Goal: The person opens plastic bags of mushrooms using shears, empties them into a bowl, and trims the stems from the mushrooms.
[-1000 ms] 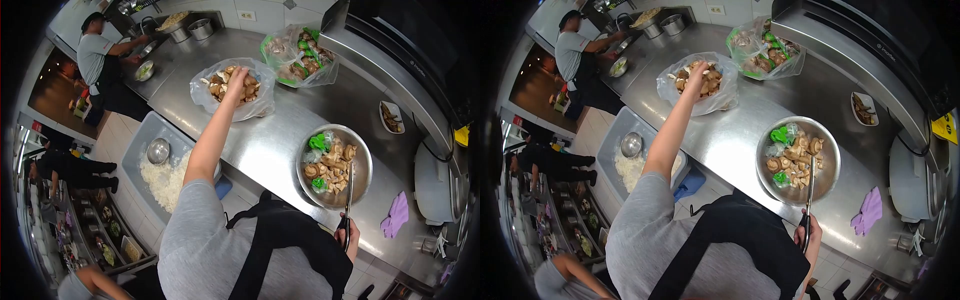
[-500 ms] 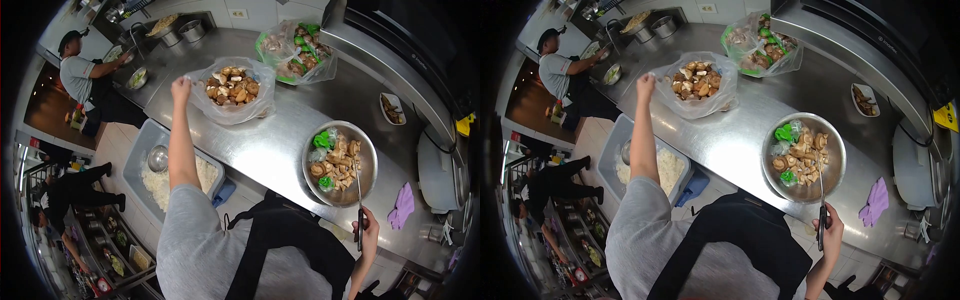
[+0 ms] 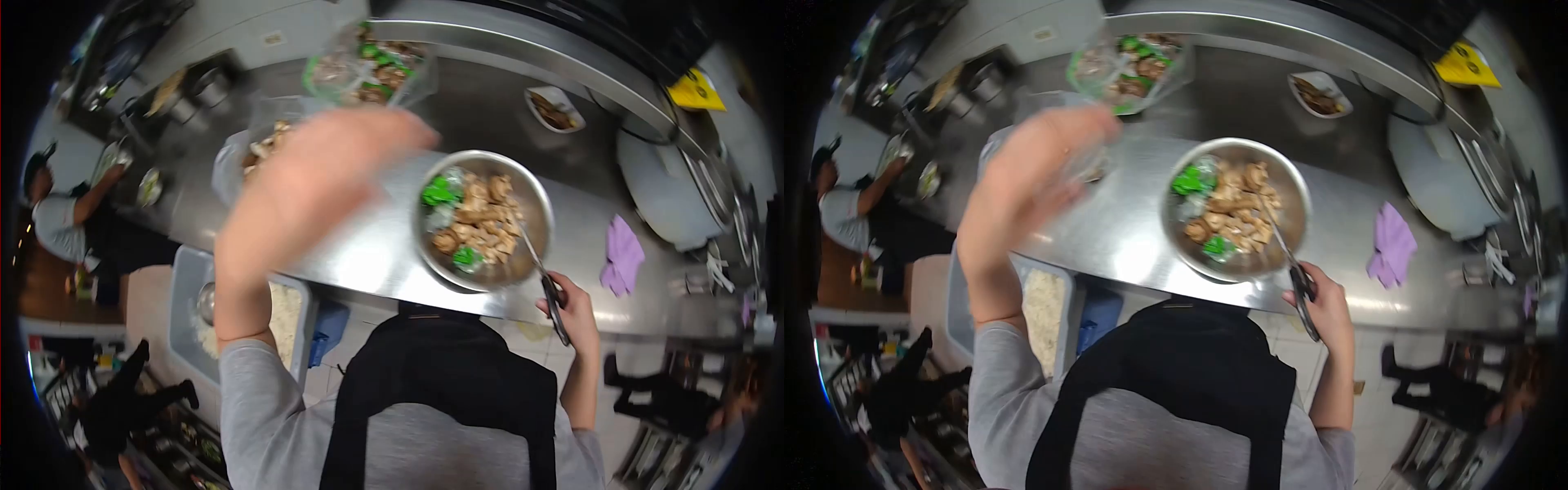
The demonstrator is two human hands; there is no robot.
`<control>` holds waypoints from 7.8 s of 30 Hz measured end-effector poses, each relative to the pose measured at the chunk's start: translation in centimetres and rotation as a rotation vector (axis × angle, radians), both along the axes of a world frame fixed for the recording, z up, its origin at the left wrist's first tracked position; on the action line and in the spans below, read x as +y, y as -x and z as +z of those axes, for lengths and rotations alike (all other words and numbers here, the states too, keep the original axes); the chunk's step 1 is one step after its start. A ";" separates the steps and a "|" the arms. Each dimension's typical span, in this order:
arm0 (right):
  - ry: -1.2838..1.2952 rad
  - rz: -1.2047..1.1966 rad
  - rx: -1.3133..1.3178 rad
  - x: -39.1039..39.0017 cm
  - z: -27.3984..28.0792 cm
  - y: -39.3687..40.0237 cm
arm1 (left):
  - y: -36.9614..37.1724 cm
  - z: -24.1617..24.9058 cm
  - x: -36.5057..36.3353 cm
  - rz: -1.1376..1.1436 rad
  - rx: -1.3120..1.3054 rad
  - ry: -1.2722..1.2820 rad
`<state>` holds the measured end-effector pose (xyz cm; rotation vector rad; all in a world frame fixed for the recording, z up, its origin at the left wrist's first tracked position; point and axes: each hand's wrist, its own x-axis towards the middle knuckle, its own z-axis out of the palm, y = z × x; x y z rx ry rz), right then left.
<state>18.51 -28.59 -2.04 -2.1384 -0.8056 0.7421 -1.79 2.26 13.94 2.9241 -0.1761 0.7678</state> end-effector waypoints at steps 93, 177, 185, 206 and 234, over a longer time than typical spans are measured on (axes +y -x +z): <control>-0.143 0.248 0.330 1.1 -0.5 1.5 | -12.4 -17.5 -4.6 -0.102 0.174 1.835; 0.173 0.181 -0.371 3.8 -1.9 2.8 | -15.0 -20.4 -5.8 -0.067 -0.263 2.237; 0.209 0.260 -0.417 4.3 -1.7 2.9 | -14.6 -20.1 -6.7 -0.018 -0.235 2.195; -0.319 0.102 0.650 2.5 -1.5 1.7 | -13.3 -22.5 -3.7 -0.124 0.009 2.242; 0.086 0.126 -0.261 2.6 -1.4 2.3 | -12.7 -21.4 -4.9 -0.016 -0.005 2.085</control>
